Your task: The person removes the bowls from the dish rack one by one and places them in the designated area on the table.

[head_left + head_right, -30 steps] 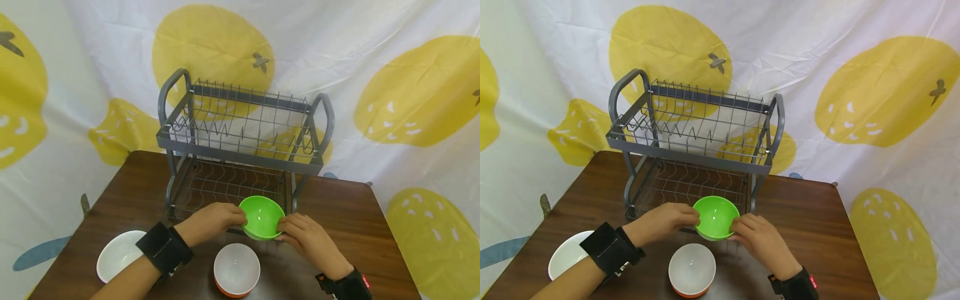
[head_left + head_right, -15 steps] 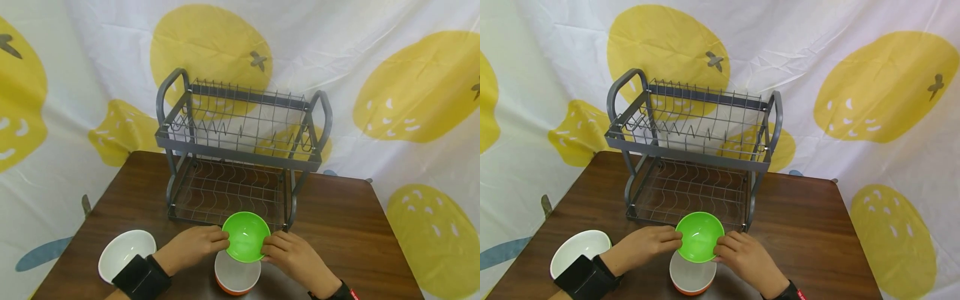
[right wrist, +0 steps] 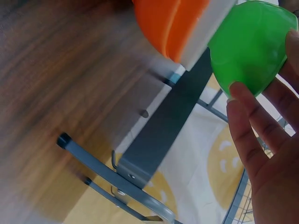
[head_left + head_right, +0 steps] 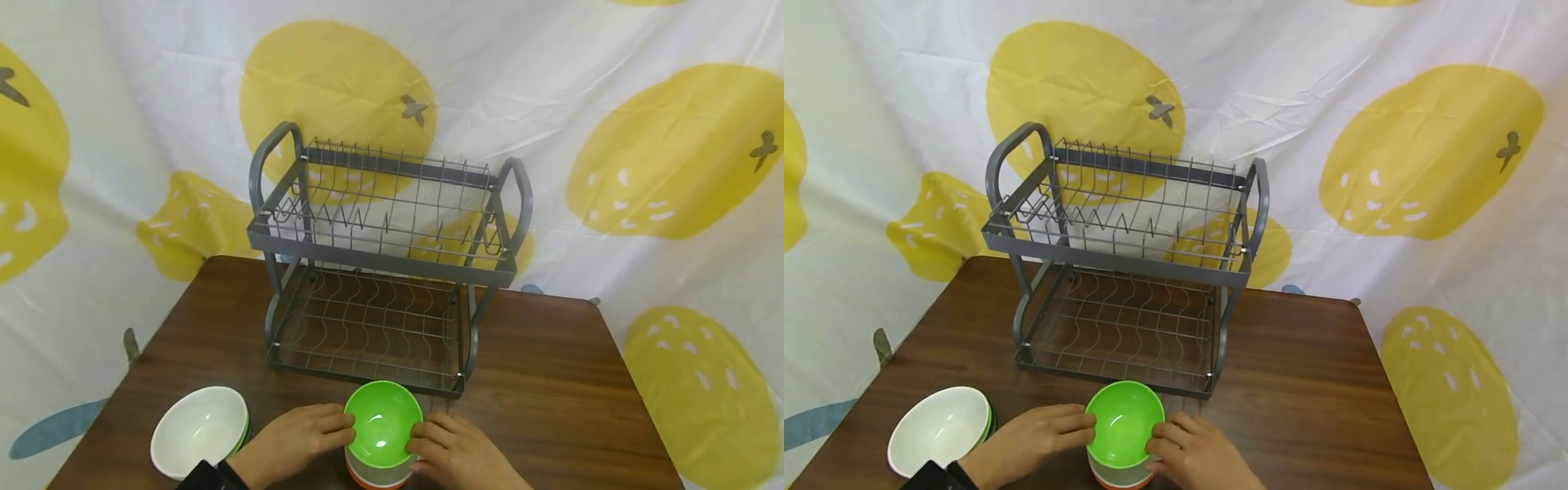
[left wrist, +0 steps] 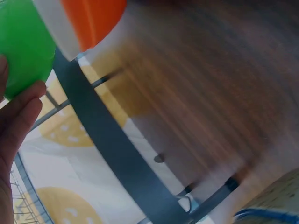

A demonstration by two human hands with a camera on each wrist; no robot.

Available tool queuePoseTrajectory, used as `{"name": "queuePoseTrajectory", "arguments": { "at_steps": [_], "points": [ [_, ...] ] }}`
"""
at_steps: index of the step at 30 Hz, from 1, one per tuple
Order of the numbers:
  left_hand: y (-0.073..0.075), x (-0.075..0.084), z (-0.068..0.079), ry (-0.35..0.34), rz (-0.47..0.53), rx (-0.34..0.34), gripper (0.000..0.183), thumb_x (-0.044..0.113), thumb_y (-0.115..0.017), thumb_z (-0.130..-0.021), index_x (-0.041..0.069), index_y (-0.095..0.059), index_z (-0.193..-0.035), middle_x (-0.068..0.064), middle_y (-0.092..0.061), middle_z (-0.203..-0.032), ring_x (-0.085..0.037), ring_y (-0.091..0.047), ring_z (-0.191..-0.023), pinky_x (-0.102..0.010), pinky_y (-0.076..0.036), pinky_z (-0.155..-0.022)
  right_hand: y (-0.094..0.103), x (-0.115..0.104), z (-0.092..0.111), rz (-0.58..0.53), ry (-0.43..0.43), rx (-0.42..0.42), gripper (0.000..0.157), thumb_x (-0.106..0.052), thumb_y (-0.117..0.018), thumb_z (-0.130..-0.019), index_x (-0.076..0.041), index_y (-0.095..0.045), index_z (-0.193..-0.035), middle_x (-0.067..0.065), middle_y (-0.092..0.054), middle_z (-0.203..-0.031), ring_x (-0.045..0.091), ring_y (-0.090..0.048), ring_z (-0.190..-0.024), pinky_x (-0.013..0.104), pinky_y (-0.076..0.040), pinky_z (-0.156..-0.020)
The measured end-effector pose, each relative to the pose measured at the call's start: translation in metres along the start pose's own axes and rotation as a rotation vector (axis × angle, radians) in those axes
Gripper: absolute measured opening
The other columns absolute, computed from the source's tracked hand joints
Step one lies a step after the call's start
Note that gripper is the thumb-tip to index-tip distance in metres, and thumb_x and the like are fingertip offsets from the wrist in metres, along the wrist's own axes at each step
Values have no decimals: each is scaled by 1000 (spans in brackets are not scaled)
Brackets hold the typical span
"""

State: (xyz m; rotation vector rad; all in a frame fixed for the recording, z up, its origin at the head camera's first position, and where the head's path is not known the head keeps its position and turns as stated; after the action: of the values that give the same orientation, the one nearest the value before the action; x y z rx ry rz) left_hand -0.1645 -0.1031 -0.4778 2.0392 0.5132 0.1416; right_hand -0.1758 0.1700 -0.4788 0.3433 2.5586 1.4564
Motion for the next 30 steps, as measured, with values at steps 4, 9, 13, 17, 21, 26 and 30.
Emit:
{"name": "queuePoseTrajectory", "arguments": {
  "at_steps": [4, 9, 13, 17, 21, 26, 30],
  "points": [
    [-6, 2, 6, 14, 19, -13, 22, 11, -48, -93, 15, -66, -105, 3, -61, -107, -11, -57, -95, -20, -49, -82, -5, -1, 4, 1, -14, -36, 24, -34, -68, -89, -20, -64, -109, -9, -59, -111, 9, -53, -100, 22, -44, -81],
    [-13, 3, 12, 17, 57, -5, 19, 11, -56, -90, 14, -66, -105, 2, -63, -107, -13, -59, -98, -24, -50, -83, -11, -3, 9, -2, -19, -67, 26, -36, -67, -90, -20, -63, -111, -10, -58, -112, 9, -51, -102, 21, -42, -79],
    [-18, 5, 16, 32, 102, -27, 24, 19, -68, -83, 14, -67, -107, 2, -64, -108, -15, -60, -101, -27, -51, -84, -15, -4, 13, -27, -57, -93, 24, -36, -64, -92, -23, -63, -112, -13, -57, -113, 8, -50, -104, 21, -42, -79],
    [-23, 6, 18, 28, 83, -34, 25, 19, -69, -81, 15, -67, -106, 2, -65, -107, -15, -61, -101, -28, -50, -84, -19, -5, 16, -40, -104, -125, 21, -37, -62, -93, -26, -63, -111, -15, -56, -113, 8, -49, -106, 23, -42, -78],
    [-28, 8, 19, 14, 41, -26, 23, 18, -68, -80, 15, -67, -102, 1, -65, -106, -18, -61, -102, -30, -50, -85, -22, -6, 19, -18, -117, -141, 18, -36, -64, -92, -28, -64, -108, -16, -57, -110, 7, -48, -104, 21, -40, -76],
    [-32, 12, 20, 30, 44, -18, 25, 23, -73, -78, 15, -67, -101, -1, -66, -107, -22, -61, -103, -32, -51, -85, -24, -9, 21, -8, -142, -155, 16, -36, -64, -92, -29, -65, -106, -17, -57, -109, 6, -48, -104, 21, -39, -75],
    [-34, 14, 19, 51, 51, -27, 23, 21, -72, -79, 15, -67, -101, 0, -65, -107, -19, -61, -100, -30, -51, -84, -25, -8, 20, 16, -137, -137, 17, -39, -62, -93, -27, -65, -104, -15, -57, -108, 8, -49, -103, 23, -41, -76]
  ]
}}
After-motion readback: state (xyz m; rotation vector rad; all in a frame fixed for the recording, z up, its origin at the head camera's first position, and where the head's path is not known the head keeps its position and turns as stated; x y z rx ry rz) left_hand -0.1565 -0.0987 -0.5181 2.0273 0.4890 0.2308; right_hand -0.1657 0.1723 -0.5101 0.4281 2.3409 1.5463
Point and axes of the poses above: each hand's wrist, its own z-axis away from the middle knuckle, its own y-axis out of the back of the hand, x = y × z, the point moved 2 cm from there along -z, towards the middle knuckle
